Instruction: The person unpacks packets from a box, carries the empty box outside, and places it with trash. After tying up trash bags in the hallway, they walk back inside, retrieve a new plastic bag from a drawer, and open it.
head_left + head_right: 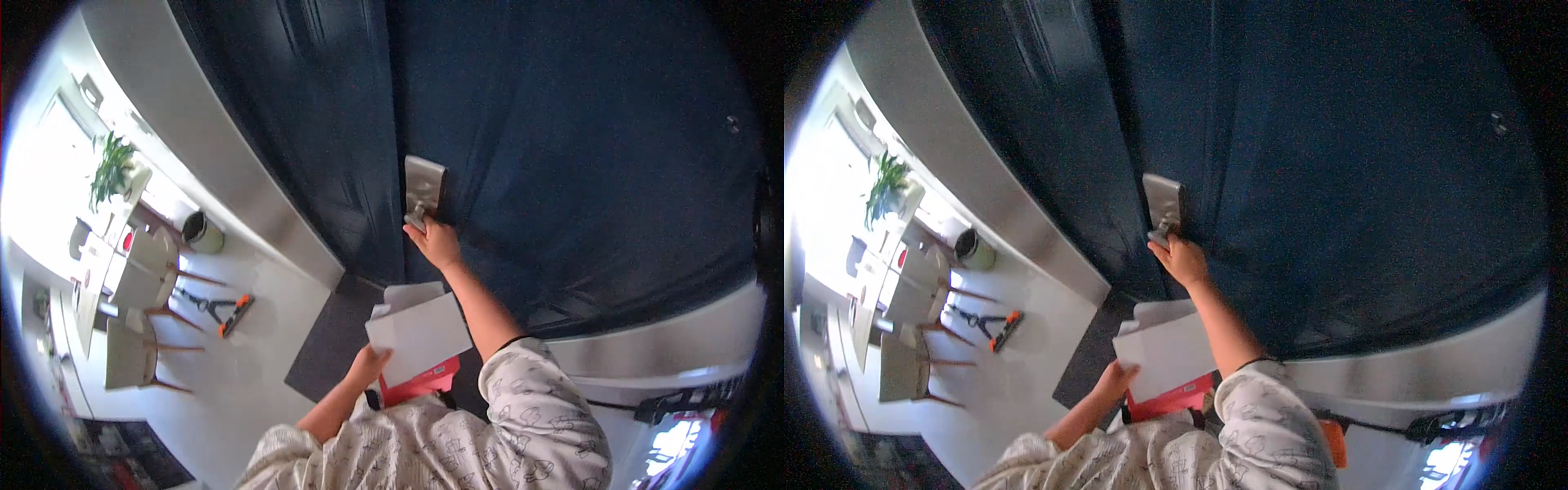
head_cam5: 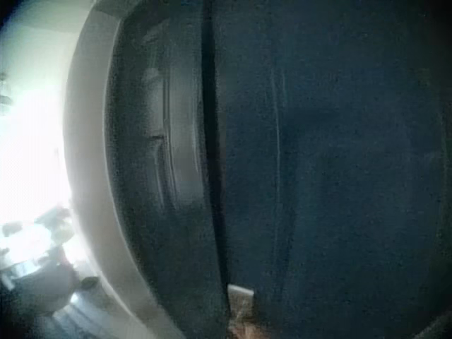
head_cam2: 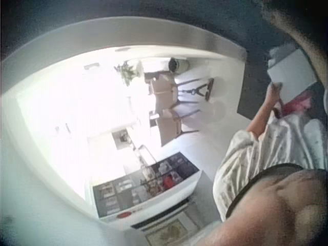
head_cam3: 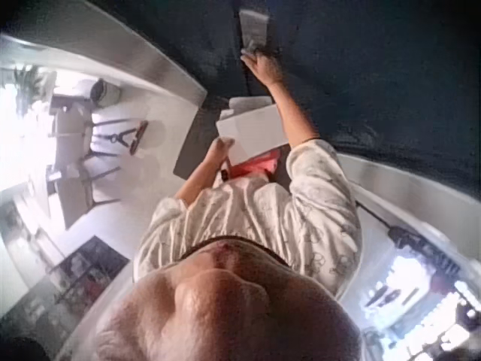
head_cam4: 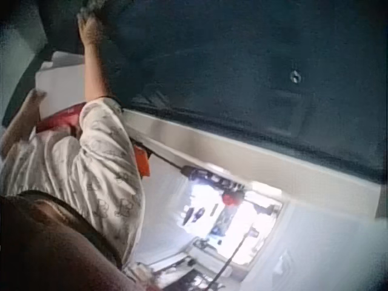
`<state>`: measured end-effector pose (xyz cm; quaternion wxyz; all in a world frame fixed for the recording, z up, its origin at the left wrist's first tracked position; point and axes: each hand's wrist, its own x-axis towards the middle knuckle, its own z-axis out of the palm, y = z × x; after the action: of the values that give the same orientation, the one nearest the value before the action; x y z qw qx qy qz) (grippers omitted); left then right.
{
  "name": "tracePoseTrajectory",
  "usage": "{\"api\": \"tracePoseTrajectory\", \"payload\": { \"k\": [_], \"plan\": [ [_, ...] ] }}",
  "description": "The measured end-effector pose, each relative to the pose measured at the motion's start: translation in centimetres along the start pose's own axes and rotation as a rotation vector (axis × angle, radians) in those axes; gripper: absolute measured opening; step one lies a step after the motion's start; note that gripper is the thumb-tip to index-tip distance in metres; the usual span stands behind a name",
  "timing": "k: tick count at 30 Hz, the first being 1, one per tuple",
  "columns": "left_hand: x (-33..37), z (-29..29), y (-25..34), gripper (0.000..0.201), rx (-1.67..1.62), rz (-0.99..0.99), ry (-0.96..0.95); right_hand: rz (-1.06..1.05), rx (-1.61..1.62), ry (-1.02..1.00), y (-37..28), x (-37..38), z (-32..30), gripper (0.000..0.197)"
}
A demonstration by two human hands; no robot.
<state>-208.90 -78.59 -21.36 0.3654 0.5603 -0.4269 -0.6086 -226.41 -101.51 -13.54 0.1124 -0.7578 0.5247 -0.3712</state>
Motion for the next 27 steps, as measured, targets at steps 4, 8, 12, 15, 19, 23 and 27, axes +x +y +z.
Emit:
{"api": "tracePoseTrajectory", "payload": {
  "k": [4, 8, 12, 15, 19, 23, 27],
  "plan": [
    [3.8, 3.9, 0.0, 0.027, -0.033, -0.132, 0.01, -0.075, 0.05, -0.008, 1.6, 1.7, 1.0, 0.036],
    [9.4, 7.9, 0.2, 0.028, -0.17, -0.152, 0.057, -0.023, -0.011, -0.078, 5.9, 7.3, 0.6, 0.035],
    [12.2, 9.5, -1.0, 0.028, -0.225, -0.25, 0.116, 0.165, 0.082, -0.133, 9.4, 10.6, 0.9, 0.034],
    [17.0, 10.8, 2.6, 0.029, -0.206, -0.294, 0.15, 0.262, 0.112, -0.098, 13.8, 15.0, -0.9, 0.035],
    [22.0, 10.9, 6.7, 0.032, -0.094, -0.442, 0.165, 0.277, 0.111, 0.034, 19.0, 17.8, -2.4, 0.036],
    [29.4, 10.3, 6.0, 0.038, -0.259, -0.33, 0.168, 0.311, 0.034, 0.127, 25.8, 21.7, -6.0, 0.037],
    [34.5, 9.1, 6.3, 0.034, -0.31, -0.347, 0.376, 0.432, 0.027, 0.184, 30.8, 23.8, -9.9, 0.036]
  ]
}}
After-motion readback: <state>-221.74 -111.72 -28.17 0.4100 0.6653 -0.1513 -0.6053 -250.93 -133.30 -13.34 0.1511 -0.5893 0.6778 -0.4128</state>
